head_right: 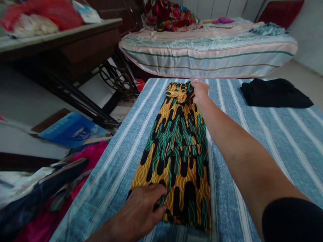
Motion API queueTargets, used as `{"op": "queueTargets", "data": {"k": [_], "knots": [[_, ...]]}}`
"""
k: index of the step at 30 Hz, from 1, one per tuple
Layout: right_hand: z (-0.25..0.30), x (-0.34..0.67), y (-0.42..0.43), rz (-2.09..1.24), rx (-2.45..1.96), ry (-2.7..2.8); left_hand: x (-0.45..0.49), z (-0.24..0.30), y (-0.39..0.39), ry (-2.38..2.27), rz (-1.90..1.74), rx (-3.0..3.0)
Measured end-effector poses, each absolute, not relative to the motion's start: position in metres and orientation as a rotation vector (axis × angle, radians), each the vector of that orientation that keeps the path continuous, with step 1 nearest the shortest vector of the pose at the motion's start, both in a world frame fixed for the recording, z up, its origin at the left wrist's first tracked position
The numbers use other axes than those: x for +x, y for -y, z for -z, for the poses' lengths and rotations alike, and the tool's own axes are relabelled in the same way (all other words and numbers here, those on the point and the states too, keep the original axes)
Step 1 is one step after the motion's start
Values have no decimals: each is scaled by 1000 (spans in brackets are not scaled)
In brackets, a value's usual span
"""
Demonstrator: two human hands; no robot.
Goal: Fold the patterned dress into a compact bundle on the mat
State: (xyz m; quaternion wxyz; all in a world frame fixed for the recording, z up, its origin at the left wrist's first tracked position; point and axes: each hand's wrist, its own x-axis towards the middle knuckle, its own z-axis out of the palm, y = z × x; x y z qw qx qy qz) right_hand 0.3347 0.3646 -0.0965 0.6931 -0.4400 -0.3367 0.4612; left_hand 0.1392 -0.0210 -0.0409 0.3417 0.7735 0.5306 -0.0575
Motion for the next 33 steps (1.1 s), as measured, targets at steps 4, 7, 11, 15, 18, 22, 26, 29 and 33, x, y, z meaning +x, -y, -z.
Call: {"op": "queueTargets", "data": {"k": [4,7,11,15,18,22,26,29,33], "knots": [[106,342,-367,-1001,-984,758,131,41,22,-1304,65,1914],[109,343,-366,-1011,-1026,736,120,42,23,-1298,-20,1864],[107,343,-363,-1020,-1074,729,108,41,25,-1305,-81,1824],[106,343,-362,-1025,-1090,736,105,39,21,-1291,-114,1830],[106,342,-361,-1022,-1081,743,102,42,16,-1318,-177,1830],[101,336,-354,-1046,-1060,709,95,48,11,-1439,-279,1785],[95,330,-345,-1082,-1041,642,89,51,12,-1483,-193,1852],[93,326,-339,-1092,-1013,614,90,49,14,-1535,-91,1929],[92,321,-336,-1122,-974,576,96,50,10,-1629,2,2021]]}}
